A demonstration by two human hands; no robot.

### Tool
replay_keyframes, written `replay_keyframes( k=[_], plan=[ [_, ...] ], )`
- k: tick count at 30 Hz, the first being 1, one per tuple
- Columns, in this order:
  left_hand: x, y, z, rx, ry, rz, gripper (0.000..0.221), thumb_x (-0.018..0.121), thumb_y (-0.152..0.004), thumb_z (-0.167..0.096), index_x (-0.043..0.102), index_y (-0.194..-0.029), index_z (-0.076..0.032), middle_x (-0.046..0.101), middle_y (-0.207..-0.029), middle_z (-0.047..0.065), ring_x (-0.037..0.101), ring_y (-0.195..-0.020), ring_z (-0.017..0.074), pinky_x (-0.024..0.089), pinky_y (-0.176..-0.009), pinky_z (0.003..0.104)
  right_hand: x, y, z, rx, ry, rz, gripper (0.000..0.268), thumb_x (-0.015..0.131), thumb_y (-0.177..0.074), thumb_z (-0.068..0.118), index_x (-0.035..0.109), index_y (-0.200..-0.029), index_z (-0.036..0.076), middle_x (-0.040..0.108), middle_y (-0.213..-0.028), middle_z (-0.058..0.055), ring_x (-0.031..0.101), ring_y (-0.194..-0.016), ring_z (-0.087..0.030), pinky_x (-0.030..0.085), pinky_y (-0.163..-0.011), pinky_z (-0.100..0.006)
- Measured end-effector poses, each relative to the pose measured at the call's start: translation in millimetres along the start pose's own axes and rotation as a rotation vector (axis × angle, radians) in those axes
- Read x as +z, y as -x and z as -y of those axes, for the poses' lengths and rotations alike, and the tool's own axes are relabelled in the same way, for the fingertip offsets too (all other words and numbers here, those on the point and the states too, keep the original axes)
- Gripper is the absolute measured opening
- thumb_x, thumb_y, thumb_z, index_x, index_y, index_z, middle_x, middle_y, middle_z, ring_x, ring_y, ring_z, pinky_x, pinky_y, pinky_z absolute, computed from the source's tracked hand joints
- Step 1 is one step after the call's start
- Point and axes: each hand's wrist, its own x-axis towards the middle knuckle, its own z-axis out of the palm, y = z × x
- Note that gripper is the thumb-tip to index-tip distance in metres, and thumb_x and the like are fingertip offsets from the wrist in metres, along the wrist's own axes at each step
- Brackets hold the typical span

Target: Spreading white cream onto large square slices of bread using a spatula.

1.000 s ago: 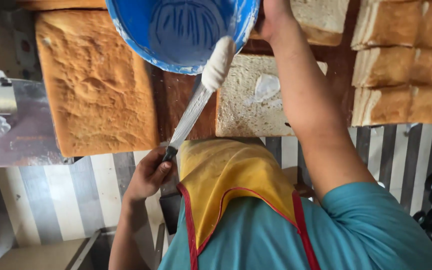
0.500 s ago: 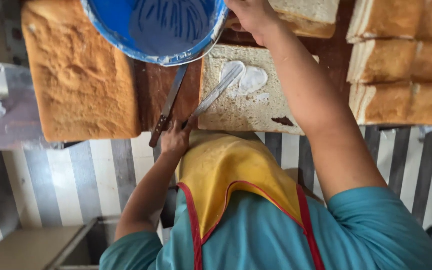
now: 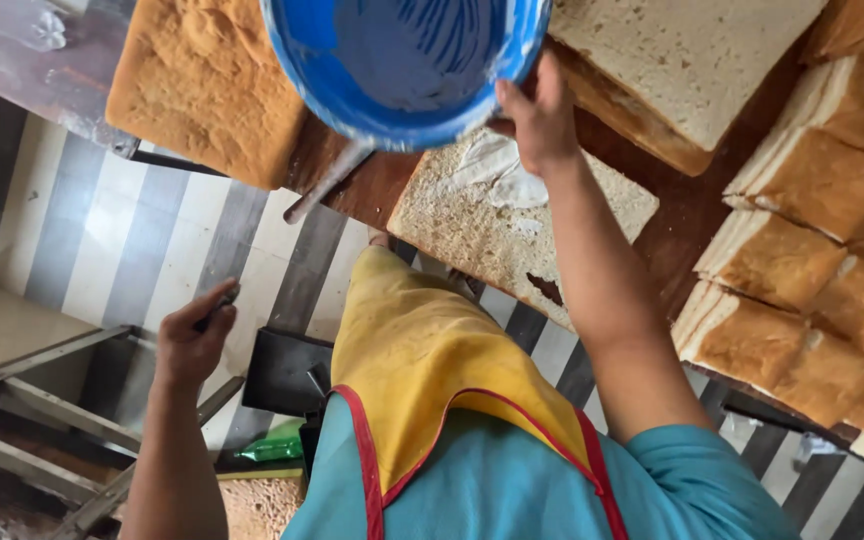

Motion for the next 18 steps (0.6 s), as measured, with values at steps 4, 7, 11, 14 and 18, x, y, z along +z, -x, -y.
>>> replay_keyframes(
  k=[4, 7, 11, 14, 18],
  plan=[
    [11.2, -24.8, -76.9, -0.366, 0.19, -0.047, 0.039, 0.055, -0.111, -0.02, 0.066, -0.147, -0.009, 0.074, -0.084, 0.012, 0.054, -0.062, 0.0232, 0.044, -0.058, 0.038, 30.0, 42.3, 23.1, -0.267, 0.251, 0.036, 0.031, 0.065, -0.105, 0.034, 0.055, -0.122, 0.009, 0.065, -0.116, -0.008, 0.063, -0.111, -0.02, 0.056, -0.104, -0.042],
    [34.1, -73.5, -157.0, -0.231, -0.237, 0.025, 0.039, 0.055, -0.103, -0.022, 0.065, -0.138, -0.007, 0.074, -0.08, 0.017, 0.072, -0.076, 0.0267, 0.054, -0.071, 0.042, 27.6, 67.0, -10.7, -0.064, 0.425, -0.044, 0.028, 0.064, -0.103, 0.04, 0.055, -0.104, 0.013, 0.058, -0.087, -0.001, 0.055, -0.079, -0.014, 0.054, -0.076, -0.036],
    [92.3, -120.2, -120.3, 0.05, -0.684, 0.013, 0.043, 0.048, -0.097, -0.014, 0.056, -0.137, 0.002, 0.072, -0.09, 0.028, 0.07, -0.079, 0.0454, 0.055, -0.066, 0.054, 41.0, 80.7, -7.6, -0.166, 0.57, -0.027, 0.024, 0.069, -0.103, 0.031, 0.057, -0.1, 0.011, 0.063, -0.089, -0.002, 0.06, -0.084, -0.015, 0.052, -0.081, -0.032],
    [121.9, -134.9, -105.3, -0.143, -0.717, 0.106, 0.04, 0.035, -0.112, -0.017, 0.05, -0.137, 0.009, 0.071, -0.091, 0.03, 0.073, -0.082, 0.046, 0.058, -0.071, 0.054, 54.1, 76.8, 1.3, -0.17, 0.522, -0.05, 0.019, 0.068, -0.1, 0.023, 0.058, -0.105, 0.008, 0.065, -0.094, -0.002, 0.06, -0.086, -0.012, 0.051, -0.082, -0.03],
    [134.3, -129.5, -96.9, 0.032, -0.709, 0.447, 0.045, 0.034, -0.103, -0.016, 0.044, -0.14, 0.009, 0.071, -0.083, 0.03, 0.072, -0.075, 0.046, 0.057, -0.067, 0.057, 61.9, 69.3, 5.6, -0.146, 0.433, -0.057, 0.017, 0.069, -0.101, 0.019, 0.059, -0.107, 0.007, 0.063, -0.096, 0.0, 0.056, -0.085, -0.01, 0.05, -0.081, -0.028]
  ],
)
